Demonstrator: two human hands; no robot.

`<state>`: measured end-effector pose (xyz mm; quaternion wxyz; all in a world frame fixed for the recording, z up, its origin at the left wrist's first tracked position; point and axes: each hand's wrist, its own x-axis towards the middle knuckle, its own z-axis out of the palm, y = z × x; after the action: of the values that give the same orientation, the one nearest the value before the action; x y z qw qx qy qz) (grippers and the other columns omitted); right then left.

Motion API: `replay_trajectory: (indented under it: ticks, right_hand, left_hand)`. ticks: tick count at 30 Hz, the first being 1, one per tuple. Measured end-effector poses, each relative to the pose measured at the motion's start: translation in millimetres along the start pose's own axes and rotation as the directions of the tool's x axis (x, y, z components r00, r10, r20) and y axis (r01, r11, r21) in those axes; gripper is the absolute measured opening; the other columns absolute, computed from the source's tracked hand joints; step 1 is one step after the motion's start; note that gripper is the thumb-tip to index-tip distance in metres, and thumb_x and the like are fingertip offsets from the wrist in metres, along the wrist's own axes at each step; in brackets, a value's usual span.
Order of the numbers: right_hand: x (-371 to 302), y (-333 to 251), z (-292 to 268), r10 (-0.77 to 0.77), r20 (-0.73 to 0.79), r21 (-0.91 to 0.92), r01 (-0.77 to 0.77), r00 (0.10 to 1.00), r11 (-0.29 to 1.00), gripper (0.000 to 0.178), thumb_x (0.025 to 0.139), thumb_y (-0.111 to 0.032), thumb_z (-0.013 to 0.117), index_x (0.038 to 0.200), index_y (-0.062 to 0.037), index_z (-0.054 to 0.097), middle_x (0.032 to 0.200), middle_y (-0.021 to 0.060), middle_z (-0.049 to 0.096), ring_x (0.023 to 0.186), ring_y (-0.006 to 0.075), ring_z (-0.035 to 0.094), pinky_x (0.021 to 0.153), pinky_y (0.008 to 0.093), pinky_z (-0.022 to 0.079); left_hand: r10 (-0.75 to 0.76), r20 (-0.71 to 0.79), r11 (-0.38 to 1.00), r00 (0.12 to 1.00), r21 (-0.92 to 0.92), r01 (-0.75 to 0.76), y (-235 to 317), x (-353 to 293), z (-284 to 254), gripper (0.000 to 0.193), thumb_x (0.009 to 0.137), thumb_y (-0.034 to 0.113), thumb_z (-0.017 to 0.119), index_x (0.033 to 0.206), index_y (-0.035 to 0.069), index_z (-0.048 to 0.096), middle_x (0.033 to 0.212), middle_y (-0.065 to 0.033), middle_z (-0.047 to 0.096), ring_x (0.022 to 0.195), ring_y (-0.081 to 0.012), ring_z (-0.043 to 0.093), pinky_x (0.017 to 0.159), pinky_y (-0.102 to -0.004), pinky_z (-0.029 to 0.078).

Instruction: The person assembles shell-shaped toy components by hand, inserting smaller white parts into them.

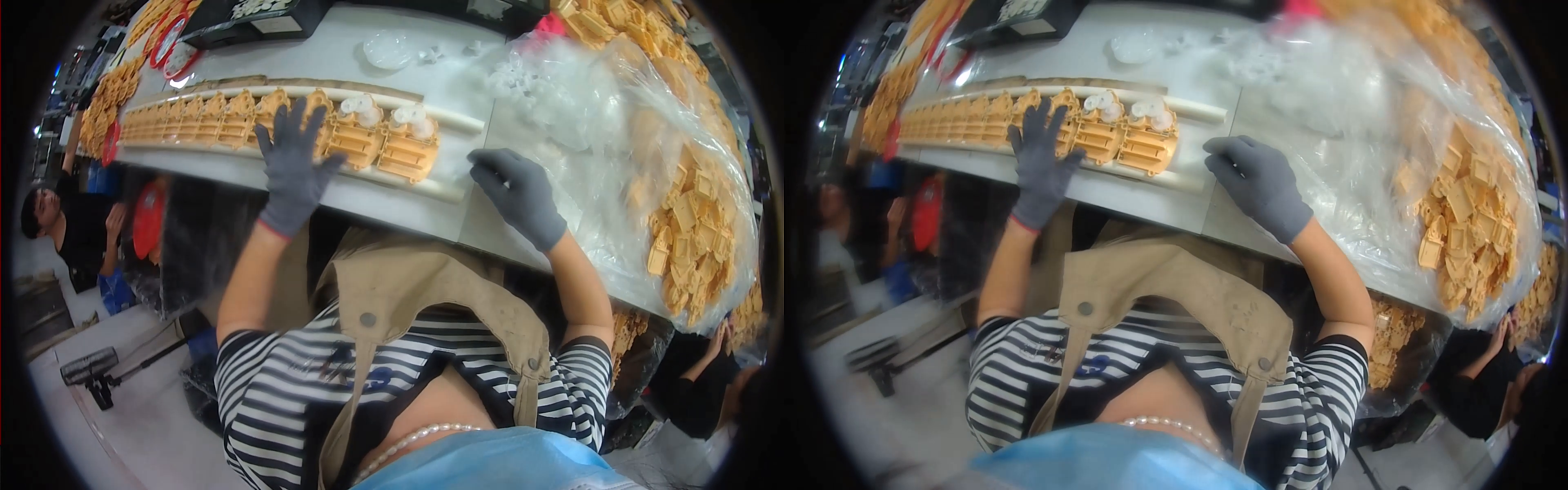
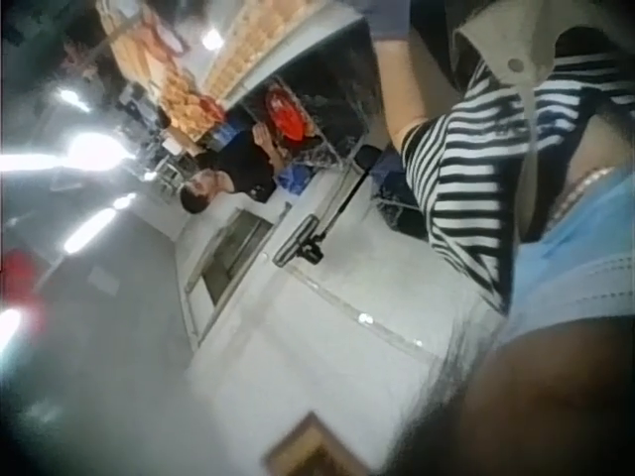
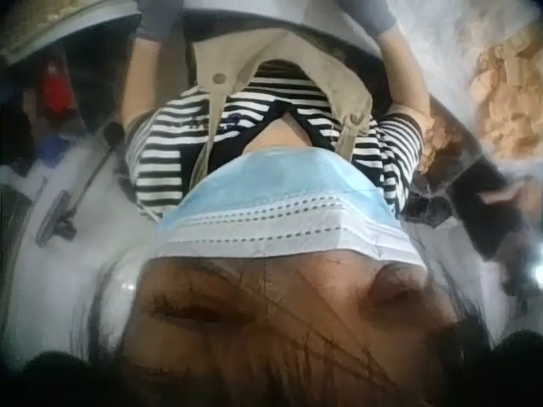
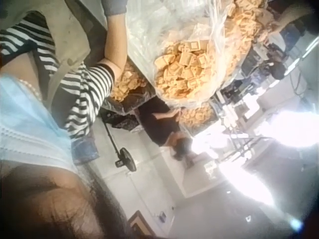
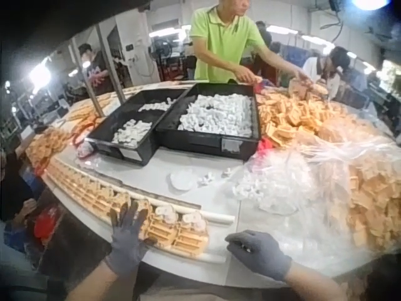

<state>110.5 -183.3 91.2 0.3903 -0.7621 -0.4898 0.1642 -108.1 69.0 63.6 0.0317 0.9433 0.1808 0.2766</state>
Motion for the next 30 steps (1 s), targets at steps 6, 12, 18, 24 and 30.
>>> replay_trajectory:
  ticks: [6,12,18,24,30]
  right_hand:
    - [3.0,0.7,-8.2,-0.160,-0.088,-0.177,0.143,0.983,0.974,0.017,0.087,-0.009,0.067,0.103,-0.0058,0.068,0.091,0.0123,0.068,0.076,0.0292,0.065,0.068,0.0351,0.052]
    - [-74.9,57.9,-99.4,0.019,-0.799,-0.219,-0.320,0.601,0.922,0.021,0.091,0.001,0.062,0.110,-0.0031,0.069,0.098,0.0064,0.073,0.087,0.0140,0.068,0.076,0.0257,0.054]
    - [-179.0,124.6,-185.1,0.338,-0.860,-0.287,-0.910,0.383,0.299,0.053,0.087,-0.047,0.066,0.121,-0.0057,0.063,0.109,0.0209,0.069,0.107,0.0347,0.064,0.092,0.0402,0.048]
    - [-173.3,156.2,-191.5,0.525,-0.763,-0.399,-0.914,0.378,0.078,0.044,0.089,-0.039,0.054,0.117,-0.0057,0.060,0.108,0.0273,0.065,0.102,0.0429,0.062,0.087,0.0482,0.049]
    - [-182.6,94.7,-183.9,0.047,-0.891,-0.228,-0.534,0.451,0.814,0.024,0.097,-0.011,0.055,0.117,0.0013,0.060,0.093,0.0098,0.069,0.075,0.0247,0.066,0.064,0.0364,0.052]
  left_hand:
    - [0.298,0.191,0.952,0.935,-0.136,-0.276,28.4,14.4,4.6,0.063,0.090,0.054,0.056,0.143,0.021,0.048,0.156,-0.0103,0.033,0.148,-0.0316,0.019,0.117,-0.0560,-0.004]
    - [0.452,0.221,0.888,0.864,-0.198,-0.415,33.4,14.1,21.4,0.056,0.090,0.048,0.059,0.138,0.020,0.052,0.150,-0.0104,0.040,0.142,-0.0299,0.032,0.117,-0.0603,0.000]
    - [0.471,0.178,0.874,0.864,-0.232,-0.428,47.3,17.0,21.7,0.055,0.087,0.039,0.063,0.135,0.015,0.053,0.145,-0.0113,0.046,0.137,-0.0310,0.039,0.116,-0.0621,0.003]
    - [0.449,0.226,0.889,0.864,-0.209,-0.407,58.1,11.2,21.8,0.057,0.085,0.038,0.066,0.134,0.011,0.053,0.142,-0.0114,0.048,0.136,-0.0324,0.039,0.115,-0.0627,0.003]
    - [0.434,0.172,0.875,0.884,-0.314,-0.368,58.1,15.6,20.6,0.063,0.083,0.036,0.069,0.138,0.011,0.050,0.143,-0.0125,0.048,0.137,-0.0317,0.039,0.116,-0.0594,0.004]
